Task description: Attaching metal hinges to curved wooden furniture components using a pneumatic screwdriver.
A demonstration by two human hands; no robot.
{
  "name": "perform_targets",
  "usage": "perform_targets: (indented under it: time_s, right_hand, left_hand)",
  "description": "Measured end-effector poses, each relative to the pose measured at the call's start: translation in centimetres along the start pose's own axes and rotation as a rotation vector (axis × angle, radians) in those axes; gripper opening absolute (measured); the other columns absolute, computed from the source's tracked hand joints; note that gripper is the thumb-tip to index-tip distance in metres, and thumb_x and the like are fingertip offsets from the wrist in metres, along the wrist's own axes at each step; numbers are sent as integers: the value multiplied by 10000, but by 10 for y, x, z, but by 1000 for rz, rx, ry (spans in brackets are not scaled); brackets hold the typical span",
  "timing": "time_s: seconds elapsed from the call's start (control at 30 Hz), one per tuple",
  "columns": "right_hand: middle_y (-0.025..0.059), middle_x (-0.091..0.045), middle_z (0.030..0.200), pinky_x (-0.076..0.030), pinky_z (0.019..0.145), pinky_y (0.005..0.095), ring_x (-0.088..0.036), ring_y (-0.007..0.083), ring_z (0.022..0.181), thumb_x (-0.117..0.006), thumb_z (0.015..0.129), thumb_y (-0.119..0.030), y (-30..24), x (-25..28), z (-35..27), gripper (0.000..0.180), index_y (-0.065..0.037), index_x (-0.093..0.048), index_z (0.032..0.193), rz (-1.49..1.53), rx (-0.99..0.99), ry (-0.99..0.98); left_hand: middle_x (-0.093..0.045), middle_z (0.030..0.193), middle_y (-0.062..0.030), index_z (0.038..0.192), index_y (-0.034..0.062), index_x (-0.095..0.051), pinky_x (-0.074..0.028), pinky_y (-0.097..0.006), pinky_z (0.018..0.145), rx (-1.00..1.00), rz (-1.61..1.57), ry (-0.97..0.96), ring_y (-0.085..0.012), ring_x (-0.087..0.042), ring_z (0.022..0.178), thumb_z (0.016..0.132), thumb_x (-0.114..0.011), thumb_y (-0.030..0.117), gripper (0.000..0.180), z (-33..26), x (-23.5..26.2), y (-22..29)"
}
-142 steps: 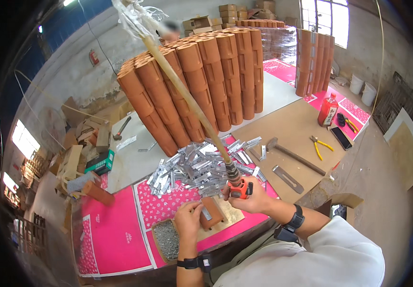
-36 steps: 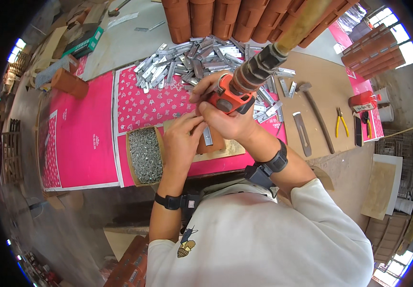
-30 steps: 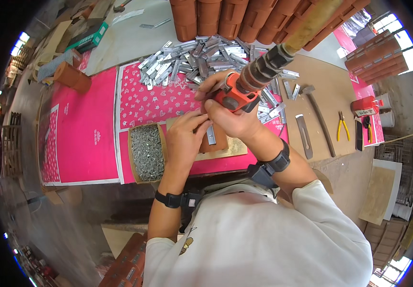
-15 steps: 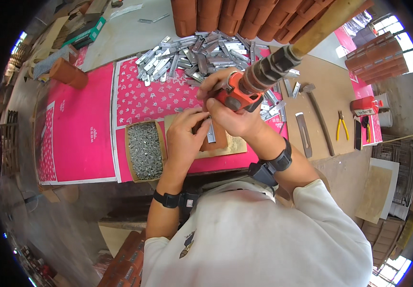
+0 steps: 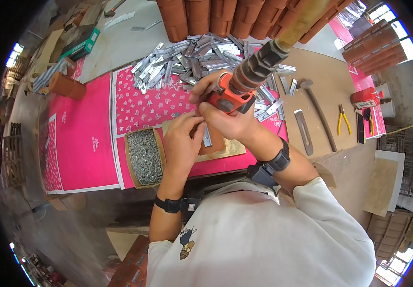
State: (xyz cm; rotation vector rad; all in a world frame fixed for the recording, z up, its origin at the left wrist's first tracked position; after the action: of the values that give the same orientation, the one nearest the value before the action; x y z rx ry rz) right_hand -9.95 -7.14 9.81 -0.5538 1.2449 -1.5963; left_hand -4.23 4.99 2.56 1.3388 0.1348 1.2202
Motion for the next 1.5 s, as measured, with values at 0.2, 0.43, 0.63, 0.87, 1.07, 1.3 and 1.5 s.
perform_targets:
  time_s: [0.2, 0.43, 0.63, 0.87, 1.07, 1.3, 1.5]
  right_hand:
    - [112, -676, 910, -552, 700, 280, -663, 134, 798, -606, 760, 57, -11, 5, 1, 214, 32, -618, 973, 1, 28, 31]
    - [110, -687, 851, -557, 634, 276, -673, 139, 730, -623, 743, 48, -26, 11, -1, 184, 45, -635, 926, 6, -55, 90]
    - [112, -685, 843, -553, 619, 276, -668, 137, 706, -608, 737, 66, -36, 6, -2, 185, 47, -634, 919, 78, -27, 63]
    - [168, -654, 945, -544, 554, 300, -647, 196, 714, -627, 803, -33, -54, -7, -3, 269, 15, -548, 1056, 79, 57, -45]
    - [150, -668, 908, -556, 578, 298, -655, 177, 708, -604, 796, 17, -54, -24, -1, 230, 25, -583, 1025, 195, -20, -26]
    - [181, -668, 973, -576, 602, 311, -672, 217, 779, -625, 805, -24, -46, -24, -7, 269, 16, -555, 1062, 159, -81, -66]
    - [178, -657, 972, -573, 599, 330, -672, 214, 805, -616, 799, -24, -45, -27, -7, 274, 21, -546, 1059, 147, -85, -97]
  left_hand:
    - [-696, 1042, -132, 989, 14, -639, -545, -361, 834, -46, -135, 223, -244, -682, 931, 882, -669, 33, 112, -13, 16, -2]
    - [-704, 996, -154, 1127, -6, -511, -570, -269, 766, 341, -815, 265, -155, -681, 886, 983, -554, 3, 151, -37, 28, -52]
    - [-711, 1060, -184, 1283, -48, -526, -586, -284, 787, 535, -912, 130, -205, -705, 956, 965, -631, 48, 348, -59, 7, -47]
    - [-739, 968, -110, 1096, -52, -683, -506, -215, 665, 481, -756, 28, -101, -657, 794, 971, -644, 78, 184, -60, -13, -28]
    - [-717, 907, -47, 1076, -46, -696, -501, -211, 684, 329, -579, 90, -69, -617, 769, 930, -701, 58, 179, -65, -6, -20]
    - [-699, 857, -58, 1002, -22, -726, -495, -246, 705, 325, -605, 170, -97, -611, 760, 889, -730, 43, 130, -66, -3, -18]
    - [-647, 781, -49, 978, -1, -730, -464, -254, 633, 243, -509, 200, -100, -557, 676, 860, -748, 29, 123, -64, 6, -9]
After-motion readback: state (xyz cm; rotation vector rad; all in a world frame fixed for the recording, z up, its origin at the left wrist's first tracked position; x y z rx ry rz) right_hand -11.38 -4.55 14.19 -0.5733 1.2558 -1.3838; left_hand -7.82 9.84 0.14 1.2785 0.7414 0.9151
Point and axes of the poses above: each hand's wrist, its own z-axis towards the middle knuckle, its own x-axis out of the back of the hand, y = z × x, the point moved 10 cm from there along z, towards the middle knuckle
